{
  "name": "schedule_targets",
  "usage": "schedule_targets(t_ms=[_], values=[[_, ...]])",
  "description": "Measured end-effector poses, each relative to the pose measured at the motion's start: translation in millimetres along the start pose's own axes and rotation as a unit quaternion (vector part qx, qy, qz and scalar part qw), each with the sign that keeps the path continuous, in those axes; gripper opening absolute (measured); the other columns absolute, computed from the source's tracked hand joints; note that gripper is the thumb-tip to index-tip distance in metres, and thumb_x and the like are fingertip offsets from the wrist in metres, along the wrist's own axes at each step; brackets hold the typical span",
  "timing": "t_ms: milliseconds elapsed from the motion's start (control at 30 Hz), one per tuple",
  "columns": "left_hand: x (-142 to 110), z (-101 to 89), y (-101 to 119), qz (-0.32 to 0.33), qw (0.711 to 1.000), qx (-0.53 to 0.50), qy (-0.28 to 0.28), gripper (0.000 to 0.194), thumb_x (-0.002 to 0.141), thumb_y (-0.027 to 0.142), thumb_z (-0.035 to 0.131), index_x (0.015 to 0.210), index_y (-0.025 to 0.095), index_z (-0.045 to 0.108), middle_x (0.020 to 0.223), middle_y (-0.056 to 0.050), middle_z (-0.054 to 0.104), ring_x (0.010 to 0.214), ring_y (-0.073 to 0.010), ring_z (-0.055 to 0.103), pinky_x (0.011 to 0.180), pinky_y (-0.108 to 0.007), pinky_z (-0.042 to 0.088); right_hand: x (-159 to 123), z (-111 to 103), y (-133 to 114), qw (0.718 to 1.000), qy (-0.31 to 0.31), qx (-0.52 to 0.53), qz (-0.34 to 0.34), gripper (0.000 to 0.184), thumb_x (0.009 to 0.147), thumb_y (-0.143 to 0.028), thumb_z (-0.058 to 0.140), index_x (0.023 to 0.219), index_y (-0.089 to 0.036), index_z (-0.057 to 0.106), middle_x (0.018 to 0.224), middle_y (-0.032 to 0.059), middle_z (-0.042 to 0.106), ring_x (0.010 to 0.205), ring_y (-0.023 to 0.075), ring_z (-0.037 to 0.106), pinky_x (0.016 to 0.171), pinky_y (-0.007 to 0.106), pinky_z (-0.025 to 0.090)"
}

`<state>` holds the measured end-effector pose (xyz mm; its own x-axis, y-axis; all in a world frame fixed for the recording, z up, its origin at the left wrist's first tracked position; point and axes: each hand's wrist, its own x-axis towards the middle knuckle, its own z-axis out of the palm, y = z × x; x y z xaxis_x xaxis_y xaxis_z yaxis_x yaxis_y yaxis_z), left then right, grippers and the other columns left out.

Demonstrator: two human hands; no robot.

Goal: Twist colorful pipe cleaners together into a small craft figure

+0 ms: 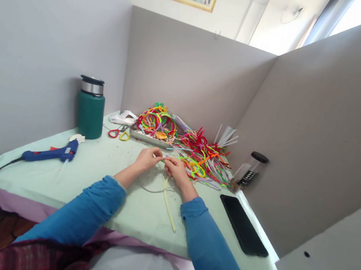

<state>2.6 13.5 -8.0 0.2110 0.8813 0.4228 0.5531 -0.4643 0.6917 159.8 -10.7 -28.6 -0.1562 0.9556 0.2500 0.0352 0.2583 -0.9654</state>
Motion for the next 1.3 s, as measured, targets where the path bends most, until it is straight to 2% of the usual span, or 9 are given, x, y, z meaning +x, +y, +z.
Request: schedule_targets(t_ms=[300, 567, 733, 1300], values=[[0.8, 0.9, -1.3, 0.015, 1.0, 0.005, -0.008, 0.013, 0.075, 0.029, 0.063, 0.08, 0.019, 0.071, 0.077, -0.001, 0.071, 0.063, -0.0125, 0.061, 0.063, -0.022, 0.045, 0.6, -0.9, 3.0, 1.0, -0.017, 0.013, -0.004, 0.019, 0.073, -0.036, 0.063, 0.075, -0.018, 0.058, 0.051, -0.0072, 0.043, 0.04, 0.0061, 0.03, 0.04, 0.023, 0.02], [1.4, 0.0, -0.3, 0.006, 0.998, 0.059, -0.012, 0.019, 0.077, 0.028, 0.062, 0.087, 0.02, 0.076, 0.093, -0.005, 0.072, 0.072, -0.0149, 0.063, 0.071, -0.023, 0.046, 1.5, 0.8, 4.1, 1.0, 0.016, 0.016, 0.003, 0.021, 0.071, -0.038, 0.066, 0.072, -0.018, 0.056, 0.051, -0.0061, 0.045, 0.04, 0.0063, 0.032, 0.039, 0.023, 0.02], [2.4, 1.3, -2.7, 0.037, 0.996, 0.077, -0.015, 0.02, 0.077, 0.026, 0.063, 0.09, 0.021, 0.077, 0.095, -0.005, 0.071, 0.073, -0.0144, 0.063, 0.073, -0.023, 0.045, 2.3, 0.1, 5.1, 1.0, 0.024, 0.012, 0.001, 0.022, 0.07, -0.038, 0.066, 0.071, -0.018, 0.056, 0.052, -0.0054, 0.047, 0.04, 0.0063, 0.033, 0.039, 0.023, 0.021], [-0.1, 0.2, 1.5, 0.029, 0.998, 0.049, -0.014, 0.024, 0.076, 0.022, 0.063, 0.099, 0.018, 0.071, 0.093, -0.005, 0.072, 0.074, -0.0145, 0.061, 0.074, -0.025, 0.045, 1.1, -0.9, 3.5, 0.999, 0.031, 0.022, -0.013, 0.025, 0.074, -0.041, 0.063, 0.073, -0.018, 0.055, 0.053, -0.0056, 0.049, 0.039, 0.0066, 0.034, 0.04, 0.023, 0.02]])
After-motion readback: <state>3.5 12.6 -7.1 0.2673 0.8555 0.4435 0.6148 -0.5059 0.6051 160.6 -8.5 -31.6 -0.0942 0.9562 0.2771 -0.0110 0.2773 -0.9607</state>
